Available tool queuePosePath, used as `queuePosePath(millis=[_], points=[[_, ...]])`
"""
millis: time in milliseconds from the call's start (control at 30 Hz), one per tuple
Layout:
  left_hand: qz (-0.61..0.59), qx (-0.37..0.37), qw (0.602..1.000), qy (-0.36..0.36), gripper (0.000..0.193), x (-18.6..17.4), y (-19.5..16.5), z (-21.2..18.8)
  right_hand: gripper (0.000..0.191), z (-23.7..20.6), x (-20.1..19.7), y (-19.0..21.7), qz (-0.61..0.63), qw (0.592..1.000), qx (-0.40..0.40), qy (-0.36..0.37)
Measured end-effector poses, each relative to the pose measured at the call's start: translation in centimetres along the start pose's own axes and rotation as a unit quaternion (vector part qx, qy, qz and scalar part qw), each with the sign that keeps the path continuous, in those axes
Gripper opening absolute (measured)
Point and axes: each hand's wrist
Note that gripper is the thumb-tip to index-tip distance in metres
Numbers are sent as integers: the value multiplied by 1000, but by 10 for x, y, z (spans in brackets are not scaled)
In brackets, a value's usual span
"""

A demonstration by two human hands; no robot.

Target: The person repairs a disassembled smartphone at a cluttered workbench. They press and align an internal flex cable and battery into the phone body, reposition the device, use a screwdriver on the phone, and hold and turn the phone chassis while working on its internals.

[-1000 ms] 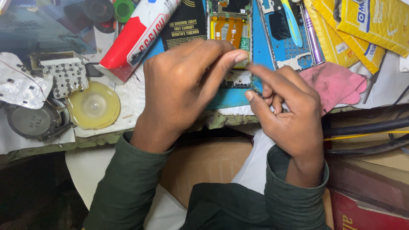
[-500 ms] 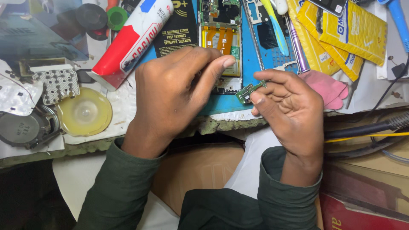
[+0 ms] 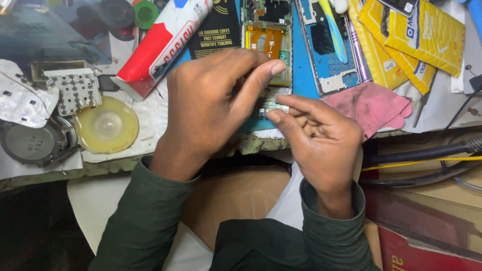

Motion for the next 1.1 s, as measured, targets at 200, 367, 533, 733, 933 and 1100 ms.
queuePosePath(millis=[200,367,533,733,933,1100], points=[[2,-7,1000,-7,13,-2,-1,0,22,2,15,11,-143,987,-78,8],[9,-7,1000,-18,13,-2,0,0,22,8,8,18,-190,971,-141,37],[23,-22,999,-16,11,-1,4,-1,23,8,10,14,-239,954,-177,32],[28,-33,999,6,10,-4,5,0,23,7,15,11,-249,949,-192,-1],[13,-40,995,90,25,-20,-2,0,23,4,9,9,-227,958,-177,-2],[37,-37,994,96,35,-22,-10,-3,26,2,-2,10,-236,955,-177,34]])
Point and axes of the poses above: each hand's wrist, its own z-axis towards the middle knuckle, its own x-axis out of the palm, y = z × x, and after that the axes turned 13 degrees about -x, right-handed
